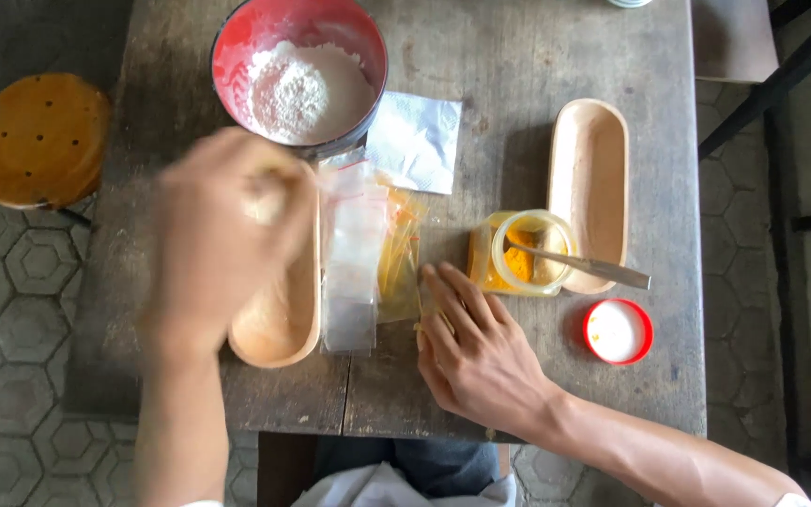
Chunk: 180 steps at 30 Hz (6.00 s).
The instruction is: Scooping yellow powder from a jar into small plastic bags and sealing them.
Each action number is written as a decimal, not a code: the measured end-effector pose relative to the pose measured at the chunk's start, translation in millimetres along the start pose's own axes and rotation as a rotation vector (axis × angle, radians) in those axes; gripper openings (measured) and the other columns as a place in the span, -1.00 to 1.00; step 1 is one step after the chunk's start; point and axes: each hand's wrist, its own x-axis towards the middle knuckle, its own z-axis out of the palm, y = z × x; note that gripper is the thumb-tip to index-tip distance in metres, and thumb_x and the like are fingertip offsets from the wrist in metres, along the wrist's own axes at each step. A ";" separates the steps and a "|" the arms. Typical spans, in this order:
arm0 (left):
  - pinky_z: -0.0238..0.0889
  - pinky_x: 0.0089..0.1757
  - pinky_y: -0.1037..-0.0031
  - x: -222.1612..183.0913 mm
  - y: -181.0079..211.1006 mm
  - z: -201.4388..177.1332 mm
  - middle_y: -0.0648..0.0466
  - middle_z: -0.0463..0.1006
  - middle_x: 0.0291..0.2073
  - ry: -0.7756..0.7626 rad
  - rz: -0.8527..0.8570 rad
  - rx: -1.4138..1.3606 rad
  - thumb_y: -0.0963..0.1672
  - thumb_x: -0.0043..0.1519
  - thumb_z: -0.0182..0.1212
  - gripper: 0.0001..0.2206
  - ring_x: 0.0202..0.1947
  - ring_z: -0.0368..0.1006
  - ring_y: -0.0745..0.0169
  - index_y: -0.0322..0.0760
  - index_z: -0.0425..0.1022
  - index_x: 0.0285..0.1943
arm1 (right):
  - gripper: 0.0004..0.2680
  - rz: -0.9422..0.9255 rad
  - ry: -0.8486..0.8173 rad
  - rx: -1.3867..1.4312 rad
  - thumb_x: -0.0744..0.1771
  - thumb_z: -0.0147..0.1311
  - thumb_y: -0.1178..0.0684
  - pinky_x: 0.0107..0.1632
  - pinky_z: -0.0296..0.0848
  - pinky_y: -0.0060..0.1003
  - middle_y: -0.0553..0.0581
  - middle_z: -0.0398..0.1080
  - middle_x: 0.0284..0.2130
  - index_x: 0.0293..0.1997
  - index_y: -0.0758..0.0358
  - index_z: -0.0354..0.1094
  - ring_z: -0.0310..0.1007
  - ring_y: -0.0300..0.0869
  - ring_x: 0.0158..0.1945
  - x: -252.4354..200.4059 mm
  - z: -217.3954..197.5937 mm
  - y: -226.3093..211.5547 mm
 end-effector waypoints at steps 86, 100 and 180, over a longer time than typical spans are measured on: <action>0.56 -0.15 0.61 6.9 28.6 3.2 0.14 0.65 -0.34 -0.631 -0.076 -0.857 -0.18 0.07 0.38 -0.78 -0.33 0.62 0.41 -0.20 0.51 -0.11 | -0.85 0.449 0.220 0.879 0.31 0.19 0.09 -0.63 0.49 -0.57 0.14 0.65 -0.46 -0.36 0.40 0.53 0.52 -0.36 -0.69 4.7 -59.6 3.2; 0.45 -0.32 0.70 1.8 39.8 32.5 0.08 0.72 -0.40 -0.436 0.078 -1.005 -0.17 0.10 0.47 -0.91 -0.40 0.56 0.50 -0.29 0.69 -0.28 | -0.85 0.398 0.083 0.859 0.33 0.17 0.02 -0.61 -0.12 -0.43 -0.09 0.13 -0.77 -0.31 0.30 0.50 -0.09 -0.40 -0.69 4.6 -60.7 12.8; 0.58 -0.07 0.40 -15.9 37.9 70.3 -0.03 0.64 -0.14 0.159 0.629 -0.231 0.14 0.15 0.55 -0.35 -0.17 0.62 0.19 -0.39 0.42 0.15 | -0.87 0.548 0.196 0.980 0.34 0.15 0.16 -0.68 -0.05 -0.50 -0.02 0.17 -0.83 -0.32 0.44 0.53 0.06 -0.43 -0.77 -1.1 -58.7 25.6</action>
